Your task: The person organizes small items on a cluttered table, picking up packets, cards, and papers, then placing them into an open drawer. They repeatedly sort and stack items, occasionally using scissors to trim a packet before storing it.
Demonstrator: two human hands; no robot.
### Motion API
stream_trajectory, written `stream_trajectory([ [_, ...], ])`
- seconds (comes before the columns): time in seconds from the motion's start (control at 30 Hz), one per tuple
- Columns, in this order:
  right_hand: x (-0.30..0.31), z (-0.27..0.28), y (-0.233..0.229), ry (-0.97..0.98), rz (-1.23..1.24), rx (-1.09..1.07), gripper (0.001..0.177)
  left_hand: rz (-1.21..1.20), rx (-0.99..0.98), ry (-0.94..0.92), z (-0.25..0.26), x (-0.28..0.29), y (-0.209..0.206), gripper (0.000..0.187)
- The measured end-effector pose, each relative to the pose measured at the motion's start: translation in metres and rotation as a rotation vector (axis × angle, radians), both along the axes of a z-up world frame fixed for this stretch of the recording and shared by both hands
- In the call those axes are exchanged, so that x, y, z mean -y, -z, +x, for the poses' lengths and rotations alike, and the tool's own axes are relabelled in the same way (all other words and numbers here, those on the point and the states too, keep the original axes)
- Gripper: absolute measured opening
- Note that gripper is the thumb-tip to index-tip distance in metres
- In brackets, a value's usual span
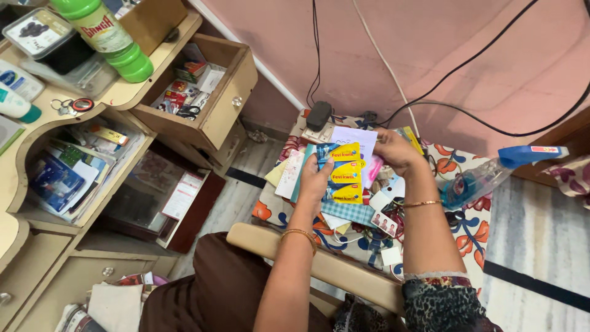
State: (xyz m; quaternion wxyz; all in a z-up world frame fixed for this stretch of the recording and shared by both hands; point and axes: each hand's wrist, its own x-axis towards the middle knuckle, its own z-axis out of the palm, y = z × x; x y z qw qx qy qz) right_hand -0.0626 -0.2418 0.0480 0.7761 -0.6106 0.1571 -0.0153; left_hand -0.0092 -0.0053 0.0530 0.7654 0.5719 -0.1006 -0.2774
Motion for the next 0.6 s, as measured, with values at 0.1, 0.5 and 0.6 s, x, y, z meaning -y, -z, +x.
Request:
stream_trajectory([
  [0.1, -0.004, 0.006, 0.008, 0.004, 0.020, -0.106, 0.032, 0.119, 0.136, -0.052, 0.003, 0.003, 0.013, 0.023],
  [0.5, -0.073, 0.038, -0.007, -0.111, 0.411, 0.215, 0.053, -0.060, -0.178, -0.488, 0.014, -0.007, -0.003, 0.018],
  [0.6, -0.123, 0.045, -0.026, 0.026, 0.276, 0.033, 0.054, -0.201, -0.348, -0.559, 0.025, -0.017, -0.013, 0.018],
])
